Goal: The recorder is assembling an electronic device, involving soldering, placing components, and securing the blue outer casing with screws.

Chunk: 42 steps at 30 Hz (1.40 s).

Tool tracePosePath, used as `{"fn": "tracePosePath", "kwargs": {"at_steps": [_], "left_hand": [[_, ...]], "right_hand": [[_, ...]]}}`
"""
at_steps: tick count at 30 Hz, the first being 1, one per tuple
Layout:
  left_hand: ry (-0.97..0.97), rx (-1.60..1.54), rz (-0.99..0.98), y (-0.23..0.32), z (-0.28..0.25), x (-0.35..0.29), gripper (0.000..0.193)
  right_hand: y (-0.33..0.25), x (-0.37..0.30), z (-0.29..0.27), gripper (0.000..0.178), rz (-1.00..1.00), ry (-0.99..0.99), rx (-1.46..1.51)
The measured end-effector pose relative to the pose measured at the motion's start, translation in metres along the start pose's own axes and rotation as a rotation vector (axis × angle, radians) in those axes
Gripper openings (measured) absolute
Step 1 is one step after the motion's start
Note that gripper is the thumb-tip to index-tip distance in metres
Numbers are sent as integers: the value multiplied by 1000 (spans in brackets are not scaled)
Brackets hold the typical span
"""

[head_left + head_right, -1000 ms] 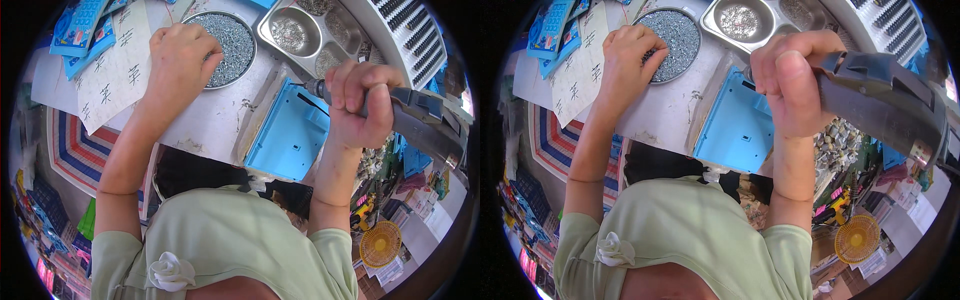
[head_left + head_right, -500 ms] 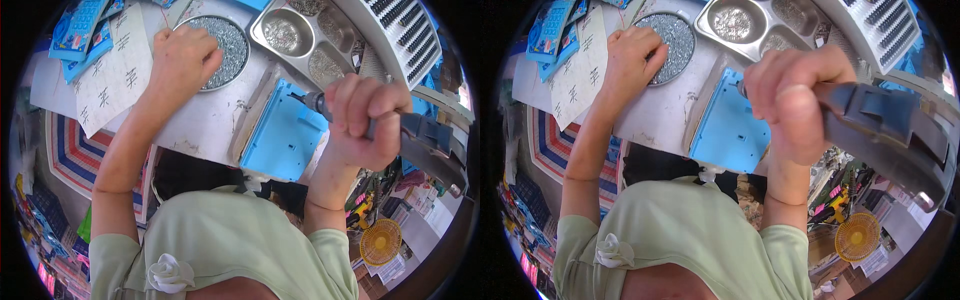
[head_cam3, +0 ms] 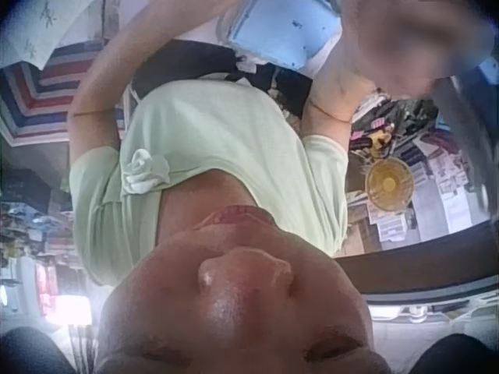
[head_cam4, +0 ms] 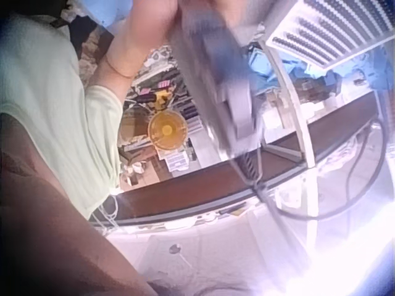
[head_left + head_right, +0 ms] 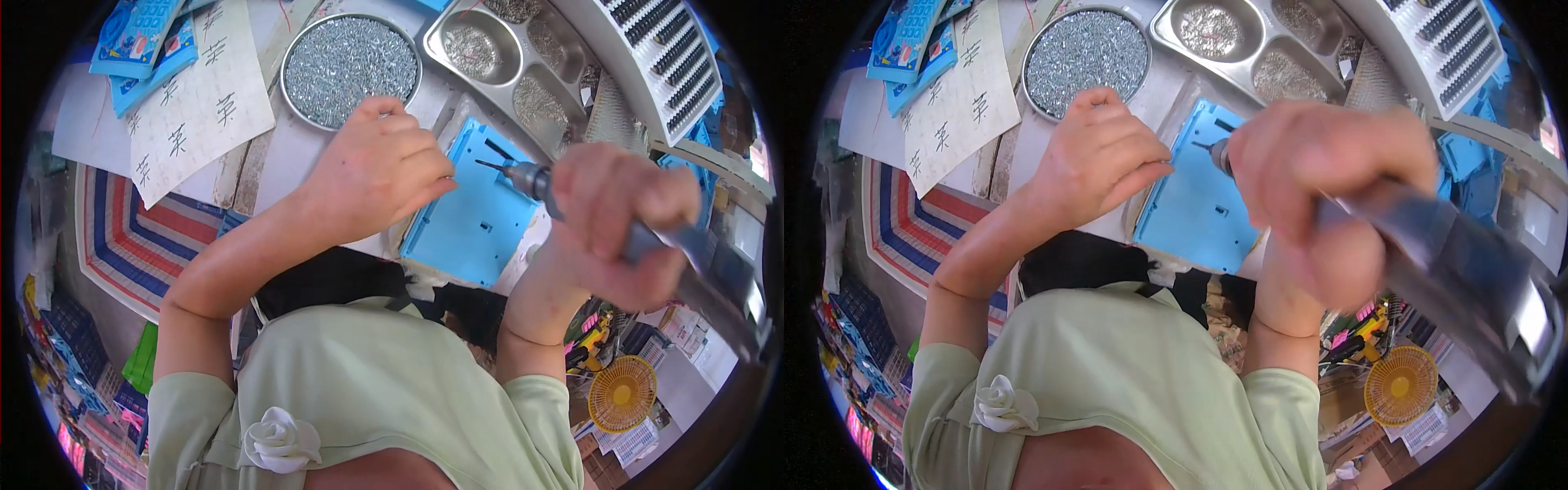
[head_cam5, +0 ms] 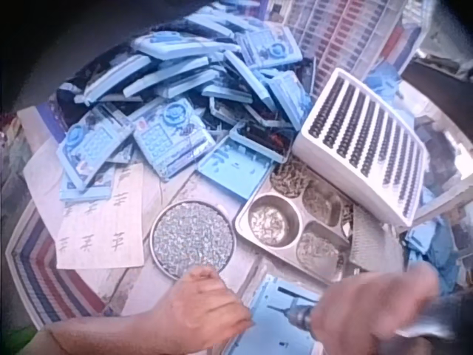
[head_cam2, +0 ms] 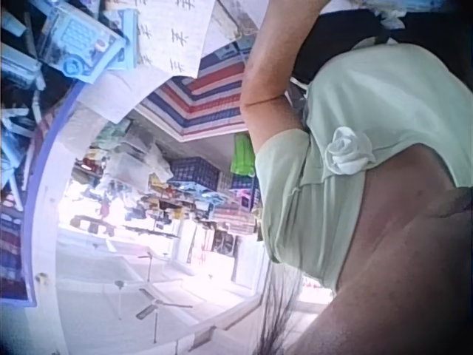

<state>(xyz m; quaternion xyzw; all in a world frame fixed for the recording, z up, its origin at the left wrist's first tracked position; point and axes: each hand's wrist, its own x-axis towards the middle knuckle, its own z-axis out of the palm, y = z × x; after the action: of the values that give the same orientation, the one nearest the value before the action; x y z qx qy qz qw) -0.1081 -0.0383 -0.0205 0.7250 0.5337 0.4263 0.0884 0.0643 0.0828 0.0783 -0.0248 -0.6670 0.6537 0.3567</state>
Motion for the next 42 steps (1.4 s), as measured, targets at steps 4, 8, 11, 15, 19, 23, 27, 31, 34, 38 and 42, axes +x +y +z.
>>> {"fn": "tracePosePath", "kwargs": {"at_steps": [4,8,11,15,19,23,27,31,34,38,42], "left_hand": [[48,-14,30,7,1,-5,17],[17,-7,36,10,-4,-7,17],[-22,27,67,12,-7,-9,17],[-28,-13,131,10,-10,-14,16],[89,54,-17,-7,-23,-27,15],[58,54,-98,-4,-29,-35,18],[-15,70,-77,3,-26,-39,21],[-23,10,-66,18,-15,-41,16],[-73,-65,-68,25,-10,-40,15],[-50,-73,-85,27,-7,-44,14],[-69,-54,-46,28,-6,-43,16]], "right_hand": [[-9,-5,10,25,-26,-126,92],[-7,-12,16,26,-6,-121,74],[-6,-18,25,25,1,-67,100],[-7,-26,33,25,33,-9,88],[-1,-41,50,27,171,135,203],[6,-48,60,22,252,164,75],[21,-49,60,24,154,59,-104],[14,-49,58,25,170,91,-136],[-6,-43,55,32,126,168,23],[-7,-36,53,37,78,33,132],[-8,-42,55,27,71,30,52]]}}
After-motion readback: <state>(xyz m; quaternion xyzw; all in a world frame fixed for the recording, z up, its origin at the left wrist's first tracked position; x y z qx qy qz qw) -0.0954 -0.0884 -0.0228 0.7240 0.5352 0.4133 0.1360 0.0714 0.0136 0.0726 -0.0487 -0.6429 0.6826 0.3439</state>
